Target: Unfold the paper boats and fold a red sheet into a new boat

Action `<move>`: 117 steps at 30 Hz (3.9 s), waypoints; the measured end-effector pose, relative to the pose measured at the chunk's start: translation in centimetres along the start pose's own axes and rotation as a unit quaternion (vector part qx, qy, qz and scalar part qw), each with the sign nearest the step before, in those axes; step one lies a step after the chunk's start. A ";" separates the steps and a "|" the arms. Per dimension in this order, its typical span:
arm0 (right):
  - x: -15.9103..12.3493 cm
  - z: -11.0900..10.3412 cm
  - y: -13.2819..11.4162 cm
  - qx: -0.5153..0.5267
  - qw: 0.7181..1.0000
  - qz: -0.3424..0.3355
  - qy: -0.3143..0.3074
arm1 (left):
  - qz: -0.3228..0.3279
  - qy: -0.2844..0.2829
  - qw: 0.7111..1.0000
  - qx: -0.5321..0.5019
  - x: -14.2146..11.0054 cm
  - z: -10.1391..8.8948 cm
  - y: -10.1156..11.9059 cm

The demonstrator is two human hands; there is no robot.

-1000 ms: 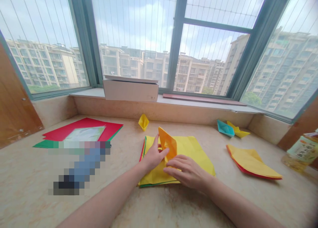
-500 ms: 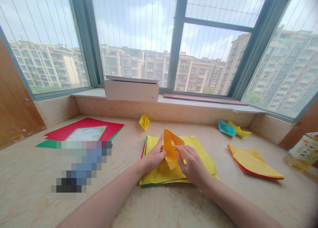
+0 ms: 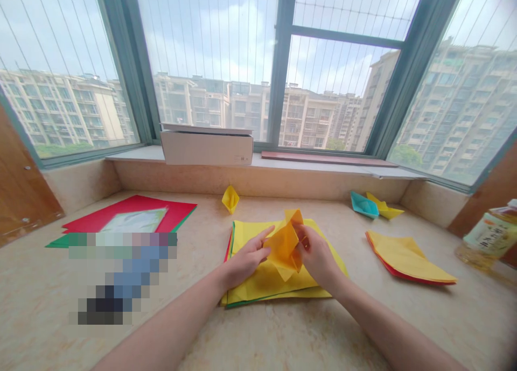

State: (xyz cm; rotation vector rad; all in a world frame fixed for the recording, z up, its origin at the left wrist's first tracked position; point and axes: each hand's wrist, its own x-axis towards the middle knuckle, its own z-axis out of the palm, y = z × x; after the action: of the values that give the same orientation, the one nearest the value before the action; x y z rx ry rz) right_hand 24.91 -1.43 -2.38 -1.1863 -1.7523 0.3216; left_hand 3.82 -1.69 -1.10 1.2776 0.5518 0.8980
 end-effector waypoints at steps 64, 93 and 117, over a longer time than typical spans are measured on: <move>3.4 -8.6 -0.3 0.538 0.832 0.132 0.032 | 0.075 0.206 0.974 -0.053 1.4 -2.7 3.5; 1.7 -6.9 2.4 0.365 0.853 0.275 -0.251 | -0.047 0.201 0.938 0.279 0.4 -2.9 4.5; 2.0 -6.9 0.1 0.450 0.863 0.206 -0.096 | 0.139 0.305 0.934 0.126 0.7 -5.0 5.3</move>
State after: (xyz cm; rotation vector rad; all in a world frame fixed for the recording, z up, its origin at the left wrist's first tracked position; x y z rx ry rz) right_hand 30.45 -1.60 2.18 -0.8078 -1.2059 1.3877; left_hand -1.11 1.89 2.98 1.3183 1.0159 1.5197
